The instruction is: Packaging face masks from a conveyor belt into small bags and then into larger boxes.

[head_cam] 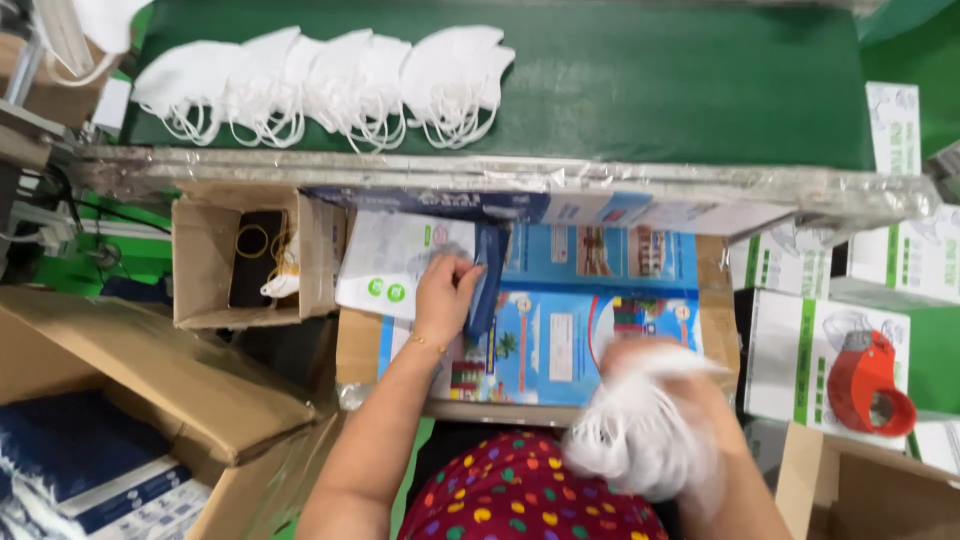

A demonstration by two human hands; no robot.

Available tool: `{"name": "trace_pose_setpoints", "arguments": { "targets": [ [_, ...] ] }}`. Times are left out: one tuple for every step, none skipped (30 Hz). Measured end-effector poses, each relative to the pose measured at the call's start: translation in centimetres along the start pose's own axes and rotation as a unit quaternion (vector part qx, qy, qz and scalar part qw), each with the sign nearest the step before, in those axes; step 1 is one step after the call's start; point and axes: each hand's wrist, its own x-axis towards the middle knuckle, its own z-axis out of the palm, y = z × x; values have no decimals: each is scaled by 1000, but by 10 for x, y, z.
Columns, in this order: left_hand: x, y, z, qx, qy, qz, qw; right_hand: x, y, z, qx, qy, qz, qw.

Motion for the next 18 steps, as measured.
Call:
{"name": "trace_pose_setpoints", "arguments": {
  "targets": [
    [-10,4,0,1,-5,-6,1000,7,-1,9,4,5,4,1000],
    [-13,8,2,-6,1,0,1000,20,-4,13,-425,24,83,901],
    [-15,14,4,-14,7,5,1000,33,-8,17,-769,38,146,622],
    [-15,16,9,-18,6,13,1000,29,-1,13,-773,43,143,617],
    [-15,18,15,-19,6,28,999,26,6,9,-696,27,110,709],
    [-20,19,18,-17,8,37,999,21,15,7,-605,4,75,793],
    [-16,28,19,-19,10,38,999,31,15,16,-607,3,74,792],
    [-23,36,18,-37,-1,66,997,32,17,32,-485,40,102,868],
    [-30,45,17,-56,-13,93,994,32,19,47,-352,78,127,924],
    [-35,43,19,-57,-17,93,994,38,26,47,-352,82,128,924],
    [-41,42,20,-68,-28,143,987,43,31,48,-275,201,171,925],
    [-40,41,23,-81,-34,197,976,54,36,44,-197,314,203,906],
    [-36,38,26,-83,-33,202,975,51,46,29,-200,314,198,907],
    [-42,36,29,-74,-28,198,977,41,56,18,-266,327,205,884],
    [-47,34,31,-66,-22,194,979,31,67,7,-331,337,211,856],
    [-54,36,31,-66,-22,191,979,30,67,4,-330,336,213,856],
    [-60,39,32,-49,-37,192,980,30,67,1,-426,357,242,795],
    [-60,42,33,-31,-50,197,979,35,66,-6,-516,375,263,724]
  ]
}}
